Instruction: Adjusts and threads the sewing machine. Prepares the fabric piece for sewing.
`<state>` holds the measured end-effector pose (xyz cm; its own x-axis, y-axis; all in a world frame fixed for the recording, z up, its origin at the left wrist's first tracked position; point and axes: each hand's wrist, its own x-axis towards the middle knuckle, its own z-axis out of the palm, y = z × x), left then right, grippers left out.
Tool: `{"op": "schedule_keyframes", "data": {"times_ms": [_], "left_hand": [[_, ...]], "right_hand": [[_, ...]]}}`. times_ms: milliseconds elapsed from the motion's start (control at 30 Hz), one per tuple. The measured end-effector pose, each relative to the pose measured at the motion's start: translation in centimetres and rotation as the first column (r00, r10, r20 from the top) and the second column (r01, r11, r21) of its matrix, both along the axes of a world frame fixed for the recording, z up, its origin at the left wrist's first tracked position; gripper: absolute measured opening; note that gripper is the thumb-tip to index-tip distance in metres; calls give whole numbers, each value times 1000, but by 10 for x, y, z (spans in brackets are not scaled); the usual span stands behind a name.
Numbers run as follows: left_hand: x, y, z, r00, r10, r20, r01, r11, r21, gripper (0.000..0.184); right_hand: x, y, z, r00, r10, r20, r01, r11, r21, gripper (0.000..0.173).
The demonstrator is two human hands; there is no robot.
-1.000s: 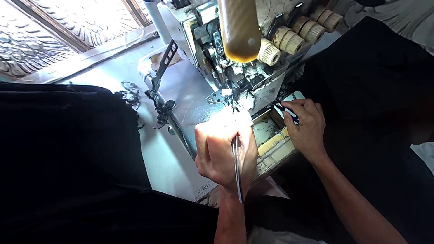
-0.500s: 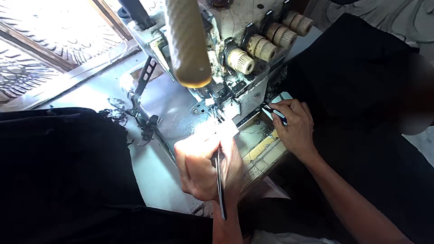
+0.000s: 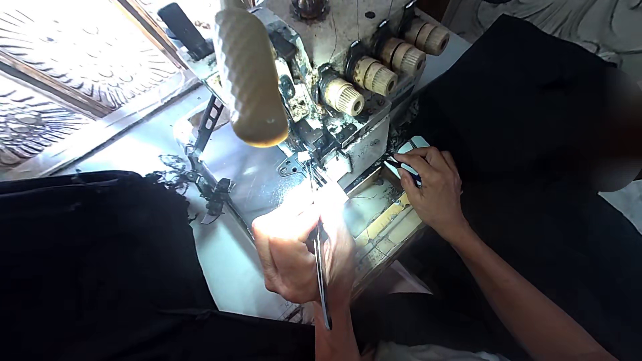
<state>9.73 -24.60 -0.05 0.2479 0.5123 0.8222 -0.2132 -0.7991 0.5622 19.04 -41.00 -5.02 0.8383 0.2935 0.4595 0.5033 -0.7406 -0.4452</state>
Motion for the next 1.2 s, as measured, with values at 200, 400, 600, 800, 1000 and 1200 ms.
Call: {"op": "schedule_keyframes", "data": {"times_ms": [200,400,600,800,1000,1200], "left_hand": [[-1,0,0,1000,1,4,-1,1000,3,13],[0,-1,1,1000,10,11,-10,1000,20,16],[-3,1,-4,999,-37,-7,37,999,19,14],[-1,1,-1,999,-37,32,37,999,6,15],[-1,0,1,999,-25,21,25,1000,-7,14],[-6,0,5,996,-70,52,74,993,-91,12]], "right_hand": [[1,0,0,1000,6,1,-6,1000,1,28],[0,-1,0,1000,2,1,-2,1000,2,28],[1,-2,0,1000,15,-10,-15,1000,-2,28],[1,-1,0,1000,3,-6,-3,1000,-8,28],[1,-1,-1,1000,2,1,-2,1000,-1,29],[1,-2,0,1000,26,14,-26,1000,-2,27]]}}
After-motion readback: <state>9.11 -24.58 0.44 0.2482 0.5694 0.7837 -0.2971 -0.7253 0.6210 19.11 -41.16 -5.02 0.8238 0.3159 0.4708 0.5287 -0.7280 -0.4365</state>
